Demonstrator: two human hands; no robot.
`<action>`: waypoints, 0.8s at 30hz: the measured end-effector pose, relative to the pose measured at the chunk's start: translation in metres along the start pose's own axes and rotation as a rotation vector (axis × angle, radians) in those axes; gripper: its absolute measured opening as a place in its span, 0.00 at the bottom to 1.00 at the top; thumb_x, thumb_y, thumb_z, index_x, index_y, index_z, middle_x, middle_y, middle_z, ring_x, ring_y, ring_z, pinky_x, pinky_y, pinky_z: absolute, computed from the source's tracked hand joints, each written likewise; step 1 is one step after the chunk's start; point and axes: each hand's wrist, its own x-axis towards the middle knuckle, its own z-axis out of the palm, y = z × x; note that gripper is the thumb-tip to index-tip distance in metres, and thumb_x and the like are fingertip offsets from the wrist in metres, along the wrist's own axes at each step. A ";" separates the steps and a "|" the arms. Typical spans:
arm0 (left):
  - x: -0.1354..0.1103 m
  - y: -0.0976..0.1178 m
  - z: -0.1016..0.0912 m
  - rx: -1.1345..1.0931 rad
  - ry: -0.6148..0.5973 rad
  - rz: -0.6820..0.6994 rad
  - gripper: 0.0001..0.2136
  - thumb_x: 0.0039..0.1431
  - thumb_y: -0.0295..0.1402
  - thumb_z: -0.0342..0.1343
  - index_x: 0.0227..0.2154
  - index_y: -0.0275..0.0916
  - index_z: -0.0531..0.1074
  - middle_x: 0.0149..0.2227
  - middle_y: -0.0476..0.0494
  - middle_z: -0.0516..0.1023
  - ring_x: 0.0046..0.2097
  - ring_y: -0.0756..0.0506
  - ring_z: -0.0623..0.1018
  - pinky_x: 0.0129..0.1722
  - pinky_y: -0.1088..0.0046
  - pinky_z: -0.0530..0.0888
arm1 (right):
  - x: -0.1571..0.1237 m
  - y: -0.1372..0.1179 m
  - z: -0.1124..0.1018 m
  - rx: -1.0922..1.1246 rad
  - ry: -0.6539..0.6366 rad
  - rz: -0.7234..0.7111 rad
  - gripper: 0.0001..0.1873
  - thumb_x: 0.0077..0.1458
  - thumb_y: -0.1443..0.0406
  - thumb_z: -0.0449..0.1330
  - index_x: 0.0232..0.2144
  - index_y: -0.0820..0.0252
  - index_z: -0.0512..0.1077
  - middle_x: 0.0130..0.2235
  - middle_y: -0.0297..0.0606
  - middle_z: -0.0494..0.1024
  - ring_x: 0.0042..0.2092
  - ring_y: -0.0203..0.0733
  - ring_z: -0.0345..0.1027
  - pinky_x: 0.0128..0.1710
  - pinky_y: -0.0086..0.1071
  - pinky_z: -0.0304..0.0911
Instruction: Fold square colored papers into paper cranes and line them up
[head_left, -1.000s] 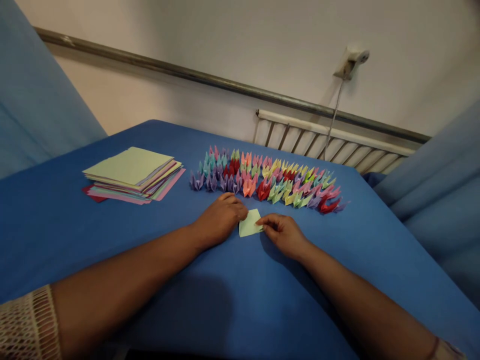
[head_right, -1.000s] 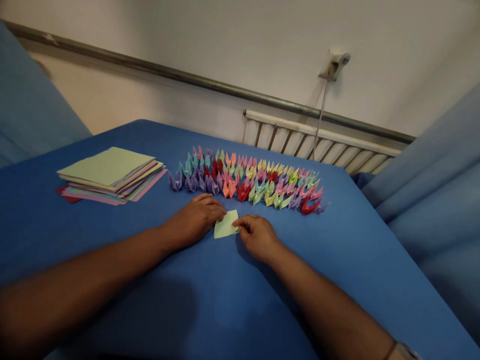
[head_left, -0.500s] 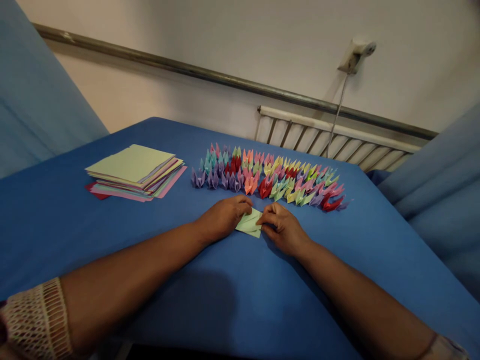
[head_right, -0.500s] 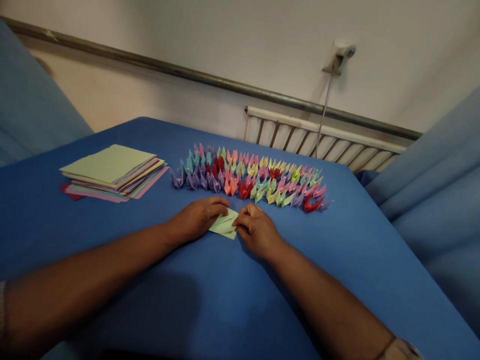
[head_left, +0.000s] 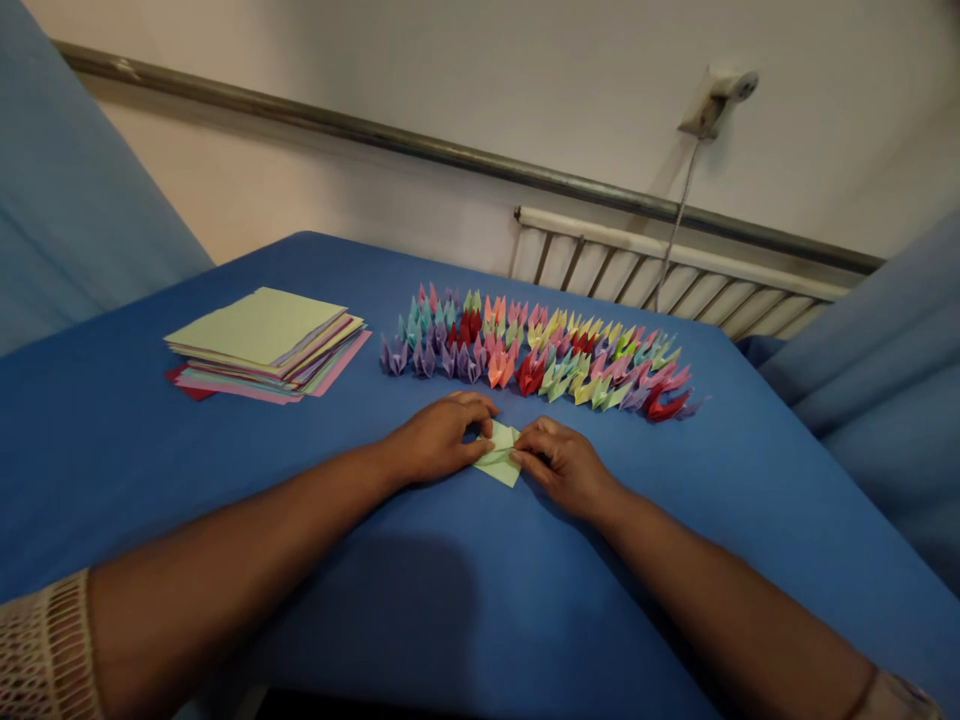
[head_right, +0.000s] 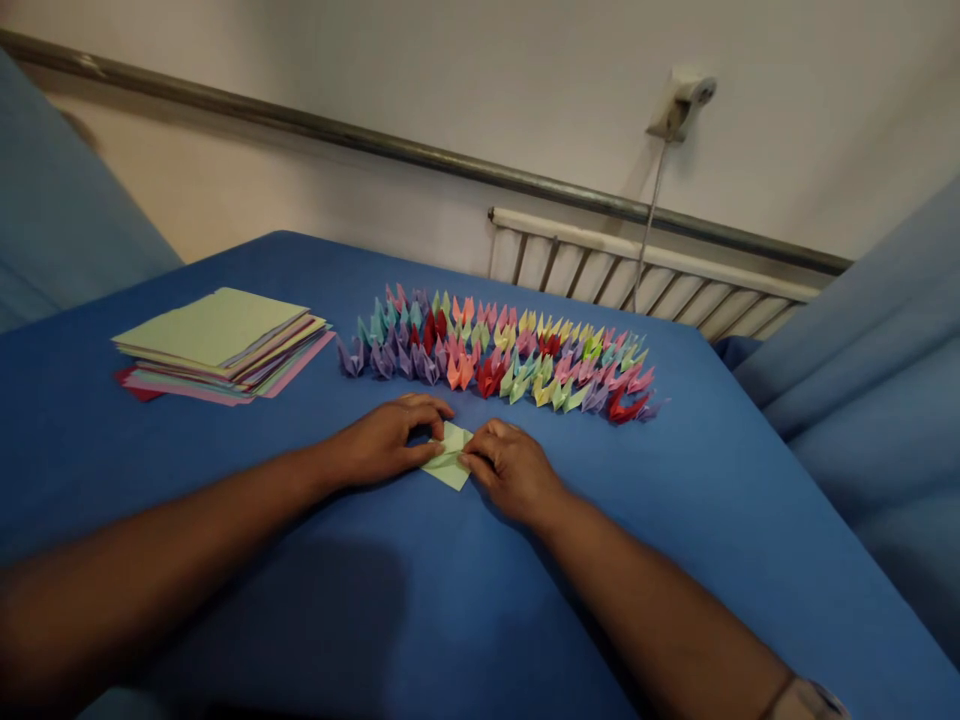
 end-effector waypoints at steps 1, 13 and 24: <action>0.000 -0.001 0.001 -0.011 0.010 -0.017 0.03 0.55 0.29 0.56 0.33 0.38 0.72 0.47 0.42 0.75 0.51 0.43 0.73 0.53 0.64 0.69 | 0.000 -0.001 -0.001 -0.003 -0.001 -0.002 0.05 0.60 0.66 0.57 0.34 0.57 0.73 0.35 0.36 0.73 0.38 0.38 0.67 0.40 0.33 0.63; 0.001 -0.002 -0.001 -0.069 -0.084 0.009 0.07 0.54 0.26 0.54 0.32 0.39 0.77 0.51 0.43 0.75 0.54 0.42 0.71 0.56 0.62 0.65 | -0.001 -0.003 0.003 -0.067 0.023 0.060 0.08 0.60 0.64 0.56 0.28 0.57 0.70 0.31 0.35 0.71 0.34 0.38 0.66 0.36 0.32 0.62; -0.002 -0.015 -0.005 -0.099 -0.166 0.068 0.06 0.53 0.33 0.62 0.34 0.40 0.77 0.55 0.43 0.71 0.57 0.41 0.68 0.57 0.61 0.62 | -0.007 -0.009 0.000 0.025 -0.039 -0.006 0.02 0.57 0.67 0.58 0.33 0.56 0.72 0.35 0.35 0.72 0.36 0.38 0.67 0.37 0.32 0.62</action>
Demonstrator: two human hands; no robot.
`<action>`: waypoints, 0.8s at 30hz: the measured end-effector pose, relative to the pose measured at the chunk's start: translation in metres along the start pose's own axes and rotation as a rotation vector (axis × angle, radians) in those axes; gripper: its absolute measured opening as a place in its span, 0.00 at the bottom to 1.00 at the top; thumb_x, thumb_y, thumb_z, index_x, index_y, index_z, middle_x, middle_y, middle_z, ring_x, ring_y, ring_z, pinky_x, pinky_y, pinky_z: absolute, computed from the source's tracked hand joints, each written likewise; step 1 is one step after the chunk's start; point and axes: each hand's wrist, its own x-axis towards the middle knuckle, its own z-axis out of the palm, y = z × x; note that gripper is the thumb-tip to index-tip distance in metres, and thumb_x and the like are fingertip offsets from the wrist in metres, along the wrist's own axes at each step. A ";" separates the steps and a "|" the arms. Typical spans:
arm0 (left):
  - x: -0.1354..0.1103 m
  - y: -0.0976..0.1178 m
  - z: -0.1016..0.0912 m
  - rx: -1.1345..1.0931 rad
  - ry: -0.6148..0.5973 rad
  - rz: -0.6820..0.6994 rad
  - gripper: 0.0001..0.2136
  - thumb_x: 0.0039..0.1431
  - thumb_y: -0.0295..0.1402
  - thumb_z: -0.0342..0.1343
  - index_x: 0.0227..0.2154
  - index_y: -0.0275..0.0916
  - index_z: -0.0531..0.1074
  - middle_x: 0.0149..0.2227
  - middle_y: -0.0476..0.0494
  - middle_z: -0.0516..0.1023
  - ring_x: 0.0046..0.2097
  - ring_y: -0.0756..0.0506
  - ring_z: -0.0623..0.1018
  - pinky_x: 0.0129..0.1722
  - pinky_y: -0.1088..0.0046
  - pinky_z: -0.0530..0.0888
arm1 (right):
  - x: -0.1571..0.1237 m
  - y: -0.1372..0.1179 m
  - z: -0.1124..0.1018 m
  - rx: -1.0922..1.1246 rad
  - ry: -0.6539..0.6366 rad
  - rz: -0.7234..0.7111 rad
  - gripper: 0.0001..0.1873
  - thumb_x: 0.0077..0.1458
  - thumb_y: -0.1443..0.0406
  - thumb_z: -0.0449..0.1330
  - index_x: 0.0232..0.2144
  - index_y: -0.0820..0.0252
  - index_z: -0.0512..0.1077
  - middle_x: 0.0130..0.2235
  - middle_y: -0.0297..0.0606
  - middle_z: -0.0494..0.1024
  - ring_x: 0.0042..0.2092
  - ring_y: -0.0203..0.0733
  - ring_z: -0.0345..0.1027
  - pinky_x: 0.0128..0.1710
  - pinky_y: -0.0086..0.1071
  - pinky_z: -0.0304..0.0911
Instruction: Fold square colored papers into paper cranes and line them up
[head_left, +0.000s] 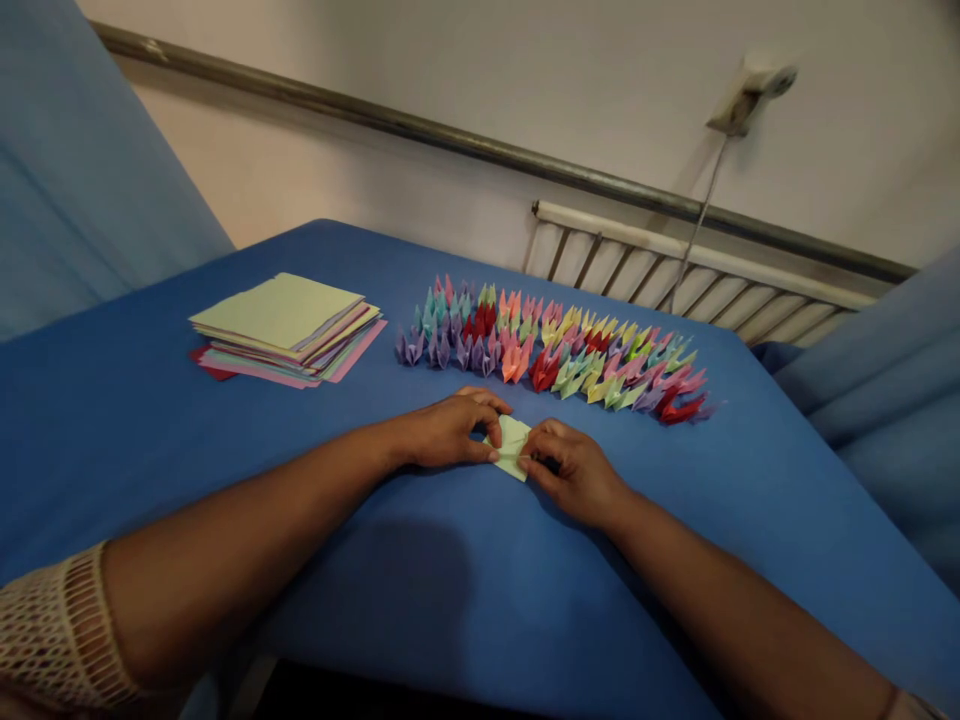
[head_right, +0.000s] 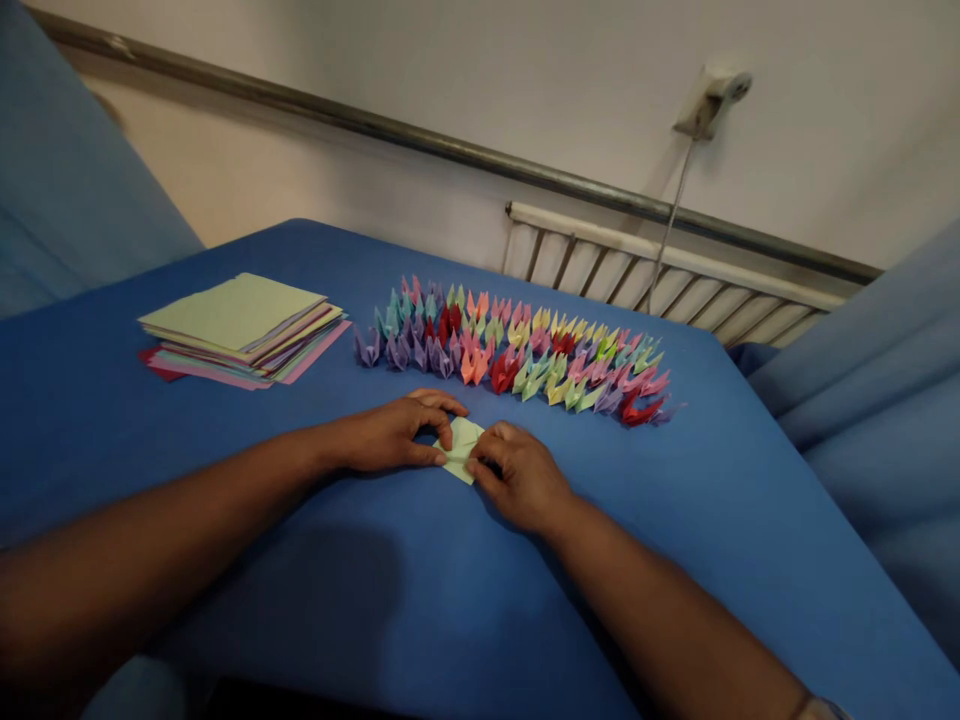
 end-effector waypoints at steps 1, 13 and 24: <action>0.000 0.000 0.000 0.002 0.003 -0.001 0.04 0.54 0.32 0.61 0.33 0.40 0.77 0.55 0.43 0.72 0.57 0.41 0.68 0.57 0.62 0.63 | 0.001 0.001 0.001 -0.016 0.008 0.023 0.04 0.58 0.66 0.58 0.31 0.56 0.71 0.33 0.34 0.71 0.35 0.38 0.66 0.36 0.31 0.62; 0.002 0.015 0.000 0.042 0.028 -0.089 0.03 0.53 0.26 0.57 0.27 0.38 0.75 0.53 0.43 0.74 0.57 0.42 0.69 0.57 0.64 0.64 | 0.007 0.004 0.009 -0.129 0.111 0.177 0.07 0.57 0.64 0.59 0.27 0.57 0.69 0.30 0.33 0.70 0.31 0.37 0.65 0.31 0.31 0.59; -0.002 0.024 0.003 0.212 0.079 0.065 0.08 0.55 0.24 0.55 0.35 0.41 0.76 0.49 0.44 0.74 0.54 0.42 0.69 0.56 0.62 0.64 | 0.015 0.010 0.001 -0.167 -0.039 -0.067 0.13 0.61 0.68 0.56 0.46 0.51 0.73 0.51 0.38 0.73 0.50 0.44 0.65 0.51 0.41 0.59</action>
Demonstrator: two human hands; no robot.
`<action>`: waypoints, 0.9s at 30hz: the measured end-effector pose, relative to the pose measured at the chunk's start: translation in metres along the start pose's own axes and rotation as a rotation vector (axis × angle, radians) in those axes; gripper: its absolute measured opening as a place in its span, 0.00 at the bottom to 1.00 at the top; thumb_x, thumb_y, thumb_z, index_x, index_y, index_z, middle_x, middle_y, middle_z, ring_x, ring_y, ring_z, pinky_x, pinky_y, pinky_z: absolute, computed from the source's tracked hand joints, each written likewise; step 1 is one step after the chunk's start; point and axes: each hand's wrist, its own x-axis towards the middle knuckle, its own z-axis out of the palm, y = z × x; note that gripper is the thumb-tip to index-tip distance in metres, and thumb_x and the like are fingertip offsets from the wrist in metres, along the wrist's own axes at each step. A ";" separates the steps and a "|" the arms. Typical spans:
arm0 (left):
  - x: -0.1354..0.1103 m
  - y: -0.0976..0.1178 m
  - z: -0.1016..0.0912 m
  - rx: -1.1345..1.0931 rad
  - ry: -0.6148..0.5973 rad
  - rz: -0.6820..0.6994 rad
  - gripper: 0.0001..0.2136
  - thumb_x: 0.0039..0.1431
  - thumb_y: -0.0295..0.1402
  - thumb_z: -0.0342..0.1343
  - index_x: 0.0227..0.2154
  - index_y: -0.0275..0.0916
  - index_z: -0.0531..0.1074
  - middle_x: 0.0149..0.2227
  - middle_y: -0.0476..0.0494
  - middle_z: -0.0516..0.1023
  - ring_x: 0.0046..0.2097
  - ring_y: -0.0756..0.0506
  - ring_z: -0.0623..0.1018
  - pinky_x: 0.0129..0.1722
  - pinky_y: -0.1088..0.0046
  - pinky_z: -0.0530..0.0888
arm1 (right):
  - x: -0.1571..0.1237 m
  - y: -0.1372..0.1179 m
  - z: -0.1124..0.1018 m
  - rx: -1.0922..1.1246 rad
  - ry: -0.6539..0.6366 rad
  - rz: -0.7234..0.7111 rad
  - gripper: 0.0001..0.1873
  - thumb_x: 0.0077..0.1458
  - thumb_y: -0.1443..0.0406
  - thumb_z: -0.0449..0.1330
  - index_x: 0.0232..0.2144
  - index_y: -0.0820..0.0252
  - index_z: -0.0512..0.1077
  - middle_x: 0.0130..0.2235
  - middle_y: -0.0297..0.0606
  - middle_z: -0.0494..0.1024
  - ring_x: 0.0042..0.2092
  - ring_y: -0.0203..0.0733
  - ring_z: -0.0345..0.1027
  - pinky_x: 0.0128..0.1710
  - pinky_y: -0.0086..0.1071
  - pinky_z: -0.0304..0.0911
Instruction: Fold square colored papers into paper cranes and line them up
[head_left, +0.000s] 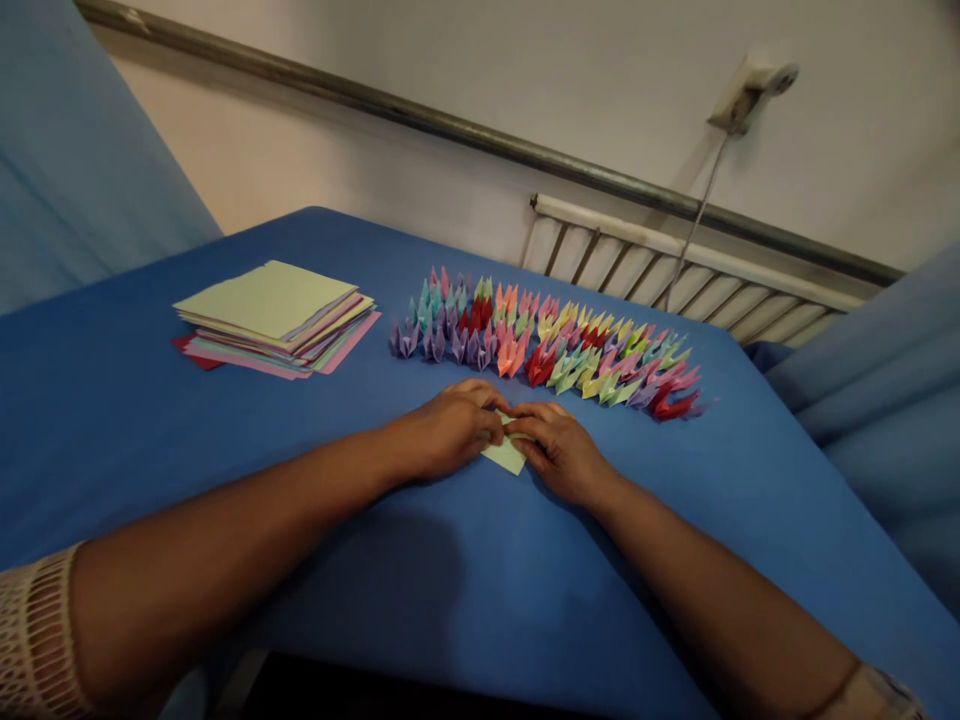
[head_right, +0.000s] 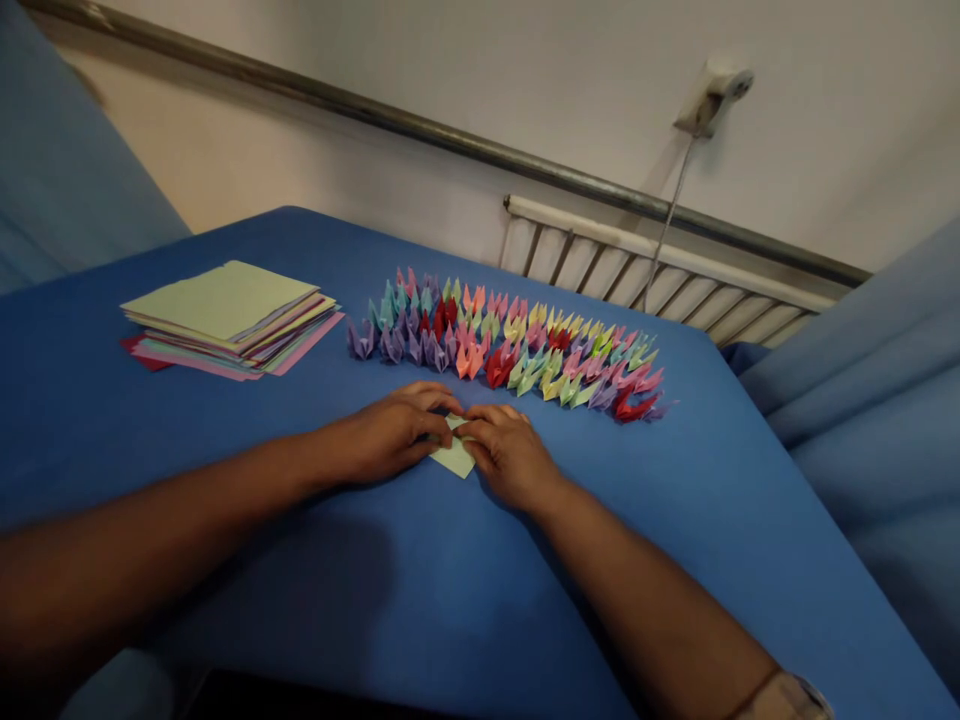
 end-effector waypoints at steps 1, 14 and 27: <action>0.000 0.003 -0.001 0.027 -0.005 0.027 0.07 0.56 0.26 0.56 0.35 0.41 0.77 0.48 0.44 0.74 0.53 0.42 0.69 0.55 0.61 0.64 | 0.000 -0.001 -0.001 -0.001 -0.004 -0.003 0.12 0.61 0.68 0.56 0.45 0.52 0.73 0.49 0.39 0.73 0.49 0.44 0.65 0.50 0.41 0.60; -0.002 0.029 0.013 0.156 0.097 0.071 0.11 0.55 0.40 0.61 0.38 0.39 0.76 0.50 0.39 0.72 0.55 0.37 0.66 0.56 0.54 0.62 | -0.009 -0.003 -0.009 -0.057 0.031 0.065 0.11 0.59 0.68 0.56 0.44 0.57 0.73 0.42 0.41 0.73 0.44 0.45 0.64 0.45 0.40 0.63; 0.000 0.029 0.016 0.277 0.084 0.075 0.06 0.59 0.29 0.54 0.35 0.37 0.76 0.50 0.38 0.72 0.56 0.38 0.66 0.56 0.56 0.64 | -0.003 0.006 -0.004 0.014 0.044 0.017 0.16 0.57 0.75 0.52 0.45 0.57 0.72 0.45 0.41 0.75 0.47 0.44 0.65 0.48 0.40 0.62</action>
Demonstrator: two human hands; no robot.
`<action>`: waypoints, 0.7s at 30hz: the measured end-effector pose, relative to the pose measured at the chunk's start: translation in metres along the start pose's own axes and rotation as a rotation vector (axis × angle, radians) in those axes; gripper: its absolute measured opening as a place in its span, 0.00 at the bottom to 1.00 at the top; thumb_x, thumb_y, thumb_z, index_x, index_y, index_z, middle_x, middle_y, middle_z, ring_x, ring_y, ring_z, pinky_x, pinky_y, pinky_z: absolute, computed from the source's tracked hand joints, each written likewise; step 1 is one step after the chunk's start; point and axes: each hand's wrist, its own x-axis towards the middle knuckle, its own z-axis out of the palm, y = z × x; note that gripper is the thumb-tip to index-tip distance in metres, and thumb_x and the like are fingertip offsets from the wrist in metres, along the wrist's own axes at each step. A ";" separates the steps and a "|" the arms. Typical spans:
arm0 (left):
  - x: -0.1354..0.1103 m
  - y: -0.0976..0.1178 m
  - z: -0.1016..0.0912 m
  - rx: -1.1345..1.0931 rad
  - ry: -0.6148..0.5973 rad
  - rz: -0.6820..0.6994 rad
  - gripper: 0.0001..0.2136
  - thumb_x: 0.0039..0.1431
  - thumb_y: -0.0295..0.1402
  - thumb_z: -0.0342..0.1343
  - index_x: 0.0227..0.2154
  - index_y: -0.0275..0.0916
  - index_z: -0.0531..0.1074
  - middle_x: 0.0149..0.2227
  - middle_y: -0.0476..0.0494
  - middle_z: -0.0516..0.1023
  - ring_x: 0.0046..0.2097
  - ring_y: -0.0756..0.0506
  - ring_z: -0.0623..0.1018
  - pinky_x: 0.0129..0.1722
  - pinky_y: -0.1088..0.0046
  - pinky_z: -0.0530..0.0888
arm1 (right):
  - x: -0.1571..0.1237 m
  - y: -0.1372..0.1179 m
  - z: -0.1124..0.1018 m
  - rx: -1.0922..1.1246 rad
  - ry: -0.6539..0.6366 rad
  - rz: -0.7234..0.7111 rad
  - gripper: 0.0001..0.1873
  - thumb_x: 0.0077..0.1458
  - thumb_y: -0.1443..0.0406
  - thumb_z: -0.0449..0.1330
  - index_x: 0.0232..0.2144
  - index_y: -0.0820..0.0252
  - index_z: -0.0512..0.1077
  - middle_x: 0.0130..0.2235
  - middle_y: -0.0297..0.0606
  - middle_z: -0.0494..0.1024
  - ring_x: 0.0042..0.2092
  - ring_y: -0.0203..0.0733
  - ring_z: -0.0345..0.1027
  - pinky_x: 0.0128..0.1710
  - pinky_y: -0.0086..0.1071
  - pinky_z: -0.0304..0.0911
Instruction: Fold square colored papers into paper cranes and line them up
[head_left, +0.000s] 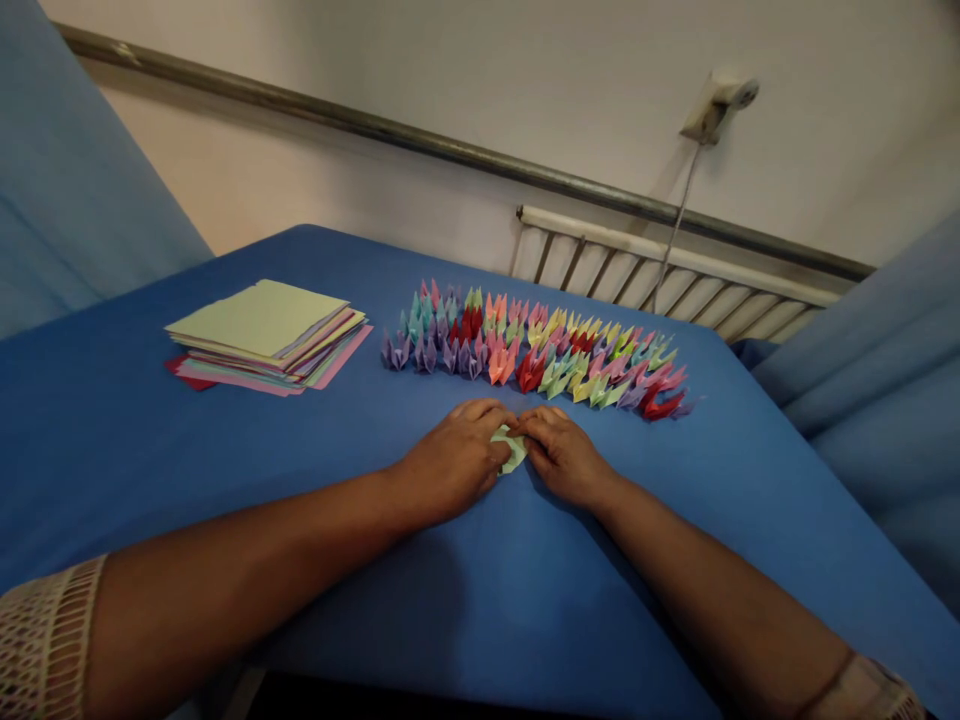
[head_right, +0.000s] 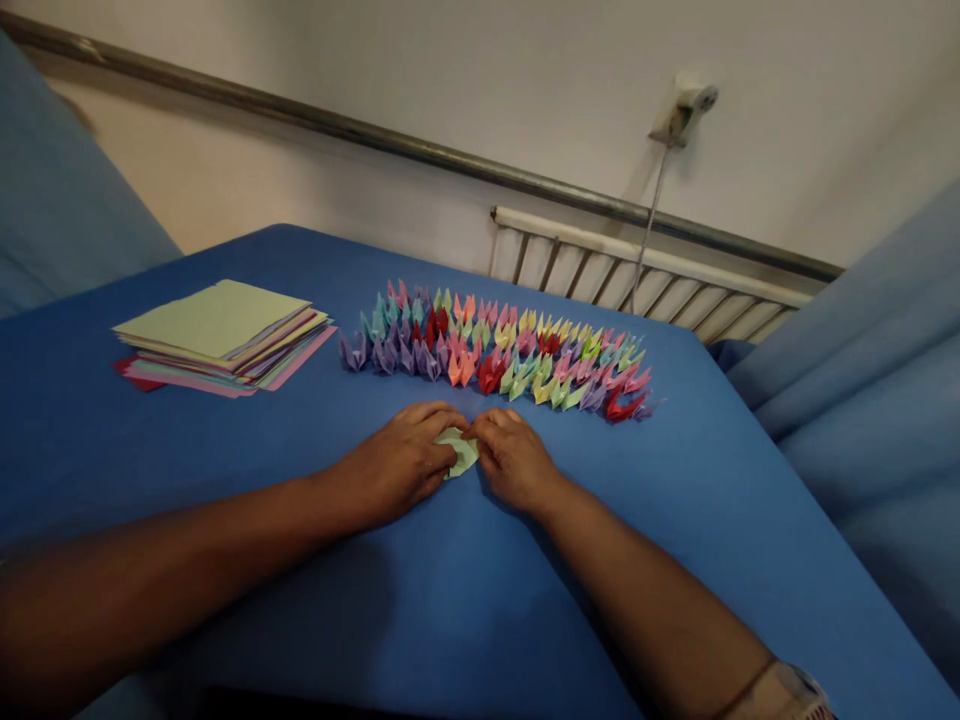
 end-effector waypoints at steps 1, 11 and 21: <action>0.000 -0.001 -0.001 0.019 -0.001 0.007 0.06 0.59 0.29 0.54 0.35 0.37 0.76 0.50 0.38 0.72 0.56 0.38 0.66 0.55 0.56 0.64 | 0.000 -0.001 0.000 -0.007 -0.002 0.008 0.16 0.58 0.75 0.52 0.44 0.57 0.72 0.45 0.41 0.74 0.47 0.44 0.65 0.48 0.40 0.62; 0.001 -0.035 -0.016 0.147 0.029 -0.072 0.08 0.62 0.29 0.52 0.33 0.37 0.77 0.49 0.39 0.74 0.54 0.38 0.67 0.55 0.55 0.62 | -0.003 -0.017 -0.006 -0.086 -0.076 0.054 0.13 0.60 0.67 0.55 0.48 0.58 0.70 0.53 0.42 0.72 0.53 0.47 0.62 0.53 0.45 0.58; -0.010 -0.021 -0.023 -0.044 -0.083 -0.125 0.13 0.57 0.28 0.54 0.45 0.37 0.74 0.52 0.38 0.73 0.54 0.39 0.69 0.56 0.58 0.63 | -0.002 -0.021 -0.003 -0.103 -0.093 0.090 0.20 0.60 0.61 0.55 0.54 0.56 0.67 0.54 0.43 0.69 0.52 0.47 0.61 0.53 0.45 0.57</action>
